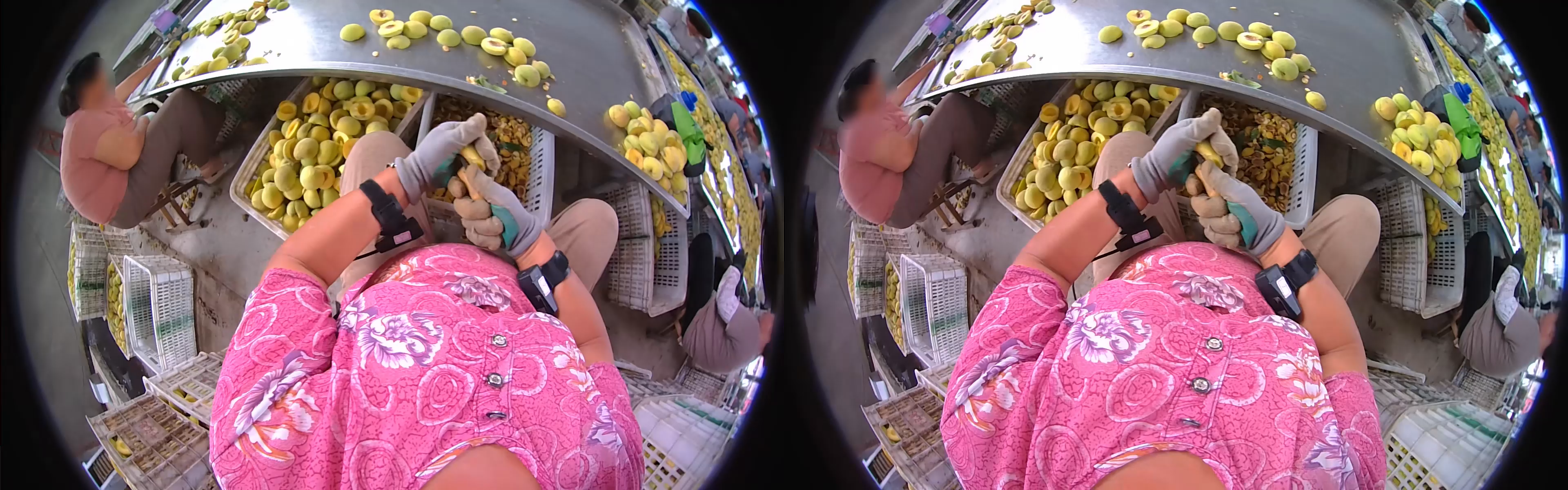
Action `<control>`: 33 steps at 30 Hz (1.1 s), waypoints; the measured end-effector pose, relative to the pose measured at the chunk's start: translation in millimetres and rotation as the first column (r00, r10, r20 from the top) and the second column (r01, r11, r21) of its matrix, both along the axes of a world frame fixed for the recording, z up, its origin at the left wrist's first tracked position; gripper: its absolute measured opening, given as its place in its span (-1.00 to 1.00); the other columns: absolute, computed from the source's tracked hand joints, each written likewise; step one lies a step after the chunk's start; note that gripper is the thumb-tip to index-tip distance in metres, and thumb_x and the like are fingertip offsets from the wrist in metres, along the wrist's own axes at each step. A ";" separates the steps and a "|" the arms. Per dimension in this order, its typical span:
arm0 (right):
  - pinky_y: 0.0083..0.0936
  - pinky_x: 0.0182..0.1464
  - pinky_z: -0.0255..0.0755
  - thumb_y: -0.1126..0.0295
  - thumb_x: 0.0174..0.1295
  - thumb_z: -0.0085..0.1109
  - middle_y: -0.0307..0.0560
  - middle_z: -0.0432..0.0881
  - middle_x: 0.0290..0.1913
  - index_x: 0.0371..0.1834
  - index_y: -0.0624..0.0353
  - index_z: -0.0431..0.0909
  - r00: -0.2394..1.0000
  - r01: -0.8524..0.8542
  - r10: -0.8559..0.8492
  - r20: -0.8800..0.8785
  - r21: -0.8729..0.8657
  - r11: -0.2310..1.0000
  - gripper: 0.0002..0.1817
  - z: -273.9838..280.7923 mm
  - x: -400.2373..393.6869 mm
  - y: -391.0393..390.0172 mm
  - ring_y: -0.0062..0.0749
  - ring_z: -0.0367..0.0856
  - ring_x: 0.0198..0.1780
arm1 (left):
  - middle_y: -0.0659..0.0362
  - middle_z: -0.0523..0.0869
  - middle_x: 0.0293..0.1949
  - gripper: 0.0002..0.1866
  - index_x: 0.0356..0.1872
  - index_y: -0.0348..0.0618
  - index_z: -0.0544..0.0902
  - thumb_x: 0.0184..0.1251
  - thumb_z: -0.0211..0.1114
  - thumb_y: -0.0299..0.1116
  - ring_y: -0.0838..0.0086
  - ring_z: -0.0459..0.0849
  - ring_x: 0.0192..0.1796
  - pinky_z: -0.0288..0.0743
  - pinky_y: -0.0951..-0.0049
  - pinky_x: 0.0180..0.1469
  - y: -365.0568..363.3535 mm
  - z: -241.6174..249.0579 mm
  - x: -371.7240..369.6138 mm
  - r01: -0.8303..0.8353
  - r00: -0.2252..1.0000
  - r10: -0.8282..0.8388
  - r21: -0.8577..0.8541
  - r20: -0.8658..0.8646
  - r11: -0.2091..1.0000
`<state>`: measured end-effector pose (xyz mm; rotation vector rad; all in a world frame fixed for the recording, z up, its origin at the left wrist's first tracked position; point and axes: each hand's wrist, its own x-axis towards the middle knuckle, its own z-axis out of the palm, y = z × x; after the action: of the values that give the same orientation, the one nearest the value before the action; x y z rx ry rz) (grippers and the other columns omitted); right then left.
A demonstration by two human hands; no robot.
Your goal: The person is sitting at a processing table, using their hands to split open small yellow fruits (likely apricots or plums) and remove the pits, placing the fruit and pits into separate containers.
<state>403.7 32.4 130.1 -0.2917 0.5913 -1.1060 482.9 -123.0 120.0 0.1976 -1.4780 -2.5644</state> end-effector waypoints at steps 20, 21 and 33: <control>-0.67 -0.80 0.03 -0.13 0.45 -0.18 -0.45 0.18 -0.65 -0.18 0.02 0.40 0.916 0.110 -0.080 -0.393 0.056 0.992 -0.57 -20.3 -21.4 -64.5 -0.75 0.14 -0.78 | 0.14 0.71 -0.28 -0.60 -0.24 -0.25 0.66 0.51 0.06 -0.09 0.45 0.64 -0.25 0.54 0.45 -0.14 -133.6 -34.8 136.4 -0.898 0.438 0.885 -0.125 -0.157 0.422; -0.65 -0.80 0.05 -0.12 0.45 -0.15 -0.45 0.20 -0.65 -0.19 0.01 0.39 0.799 0.155 -0.064 -0.597 0.103 0.983 -0.59 -20.8 -26.9 -60.7 -0.74 0.15 -0.77 | 0.21 0.70 -0.28 -0.69 -0.22 -0.23 0.66 0.51 0.09 -0.19 0.53 0.61 -0.21 0.47 0.55 -0.09 -141.8 -41.6 159.3 -0.934 0.255 0.958 -0.288 -0.131 0.209; -0.72 -0.81 0.10 -0.12 0.43 -0.12 -0.41 0.21 -0.62 -0.16 0.10 0.36 0.674 0.191 -0.197 -0.712 -0.089 0.977 -0.55 14.8 -75.9 -49.6 -0.78 0.16 -0.77 | -0.12 0.38 0.32 -0.48 0.27 -0.22 0.41 0.34 0.23 -0.24 0.00 0.38 0.32 0.29 0.20 0.33 -176.0 -59.9 186.8 -0.106 0.401 0.869 -0.957 -0.290 -0.270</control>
<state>327.7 -17.2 144.9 -0.7014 1.3525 -1.1849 669.7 -299.0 60.1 1.1976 -2.1236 -0.1881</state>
